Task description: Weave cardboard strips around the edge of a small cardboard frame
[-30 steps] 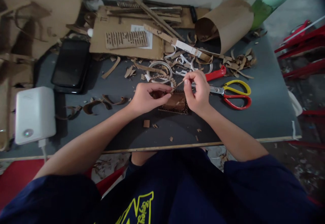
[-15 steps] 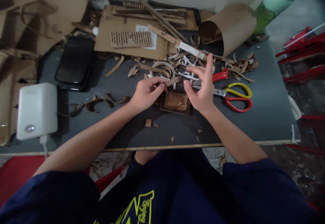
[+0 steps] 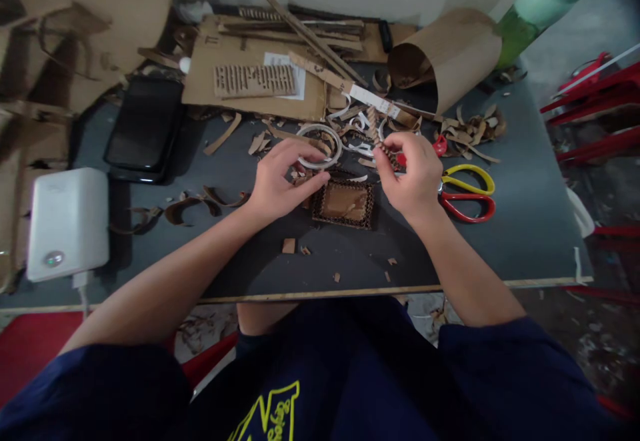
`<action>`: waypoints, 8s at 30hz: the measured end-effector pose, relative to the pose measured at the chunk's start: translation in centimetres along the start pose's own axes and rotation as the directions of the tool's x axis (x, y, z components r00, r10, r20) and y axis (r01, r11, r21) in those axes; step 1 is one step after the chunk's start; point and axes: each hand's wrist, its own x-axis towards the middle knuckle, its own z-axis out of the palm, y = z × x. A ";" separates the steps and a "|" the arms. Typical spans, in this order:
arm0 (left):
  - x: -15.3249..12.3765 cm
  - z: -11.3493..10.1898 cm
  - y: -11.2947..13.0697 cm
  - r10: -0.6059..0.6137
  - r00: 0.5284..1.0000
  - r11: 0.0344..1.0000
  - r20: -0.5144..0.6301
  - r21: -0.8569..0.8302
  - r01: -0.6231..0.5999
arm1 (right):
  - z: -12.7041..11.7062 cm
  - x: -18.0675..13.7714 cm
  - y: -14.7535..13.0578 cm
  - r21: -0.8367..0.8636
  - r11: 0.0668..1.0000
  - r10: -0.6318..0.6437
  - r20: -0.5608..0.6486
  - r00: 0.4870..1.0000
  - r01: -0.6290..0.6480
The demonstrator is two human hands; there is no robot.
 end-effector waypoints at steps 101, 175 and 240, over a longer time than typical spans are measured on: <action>1.1 -2.0 -3.4 0.292 0.878 0.901 0.379 0.200 -0.385 | 1.7 -0.9 -2.5 -0.006 0.997 -0.061 0.425 0.903 0.071; -0.5 0.0 0.1 0.225 0.974 0.943 -0.021 0.256 -0.213 | 1.0 -0.9 -2.5 -0.031 1.000 0.005 0.050 0.999 -0.004; -0.9 0.8 -1.0 -0.234 0.932 0.838 0.276 -0.430 0.337 | 0.7 -0.7 -2.4 0.282 0.923 0.236 0.124 0.964 -0.263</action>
